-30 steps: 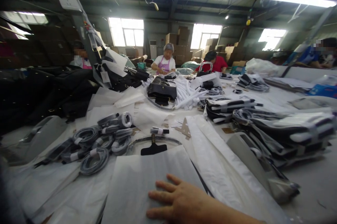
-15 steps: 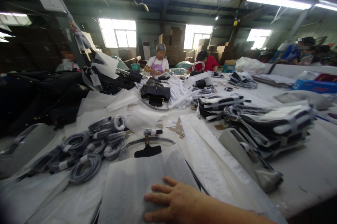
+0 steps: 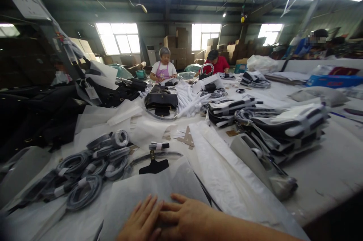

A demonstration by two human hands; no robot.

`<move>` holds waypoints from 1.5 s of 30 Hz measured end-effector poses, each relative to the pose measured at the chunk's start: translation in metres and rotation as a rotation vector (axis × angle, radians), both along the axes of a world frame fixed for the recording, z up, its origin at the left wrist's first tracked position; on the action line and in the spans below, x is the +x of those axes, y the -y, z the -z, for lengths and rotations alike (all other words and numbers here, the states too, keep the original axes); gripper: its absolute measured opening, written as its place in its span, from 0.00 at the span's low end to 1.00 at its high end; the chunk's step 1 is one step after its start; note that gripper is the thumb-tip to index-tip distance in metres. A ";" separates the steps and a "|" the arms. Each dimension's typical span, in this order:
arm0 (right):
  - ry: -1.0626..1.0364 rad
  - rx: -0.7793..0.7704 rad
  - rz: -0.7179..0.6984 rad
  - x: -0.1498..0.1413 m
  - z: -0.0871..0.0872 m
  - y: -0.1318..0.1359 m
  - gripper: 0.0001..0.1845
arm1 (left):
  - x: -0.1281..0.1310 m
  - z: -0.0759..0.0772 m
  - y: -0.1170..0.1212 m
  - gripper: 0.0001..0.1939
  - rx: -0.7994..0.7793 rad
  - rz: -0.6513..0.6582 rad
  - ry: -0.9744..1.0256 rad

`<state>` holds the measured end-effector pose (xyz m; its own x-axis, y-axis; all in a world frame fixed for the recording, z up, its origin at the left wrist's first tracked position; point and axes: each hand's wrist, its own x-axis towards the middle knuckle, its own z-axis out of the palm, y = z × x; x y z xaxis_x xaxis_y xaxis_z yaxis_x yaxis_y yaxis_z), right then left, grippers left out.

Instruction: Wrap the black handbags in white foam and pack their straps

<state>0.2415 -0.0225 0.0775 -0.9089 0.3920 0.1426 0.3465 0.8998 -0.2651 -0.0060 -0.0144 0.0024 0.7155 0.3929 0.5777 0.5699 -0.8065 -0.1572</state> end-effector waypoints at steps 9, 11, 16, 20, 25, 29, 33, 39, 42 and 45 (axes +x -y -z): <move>-0.144 -0.455 0.047 0.014 0.004 -0.007 0.25 | -0.004 0.034 0.017 0.19 -0.141 -0.200 0.155; -0.218 -0.523 0.137 0.012 0.006 -0.009 0.21 | -0.003 0.030 0.022 0.16 -0.200 -0.202 0.165; -0.094 -0.371 0.279 -0.003 0.016 -0.014 0.17 | 0.001 0.023 0.023 0.11 -0.241 -0.171 0.155; 0.025 -0.210 0.192 -0.010 0.026 -0.017 0.13 | 0.003 0.020 0.026 0.11 -0.245 -0.189 0.164; -0.068 -0.204 0.090 -0.008 0.032 -0.018 0.13 | 0.003 0.017 0.029 0.08 -0.286 -0.179 0.170; -0.130 -0.234 0.055 -0.005 0.033 -0.016 0.15 | 0.003 0.016 0.028 0.08 -0.302 -0.178 0.167; -0.193 -0.254 0.023 -0.003 0.039 -0.015 0.16 | 0.003 0.013 0.027 0.09 -0.308 -0.177 0.164; -0.234 -0.237 0.071 -0.003 0.045 -0.015 0.17 | 0.004 0.017 0.028 0.08 -0.294 -0.183 0.135; -0.238 -0.202 0.045 -0.004 0.045 -0.016 0.17 | 0.004 0.019 0.027 0.08 -0.295 -0.179 0.133; -0.221 -0.201 0.052 -0.005 0.045 -0.015 0.17 | 0.003 0.020 0.026 0.08 -0.279 -0.171 0.140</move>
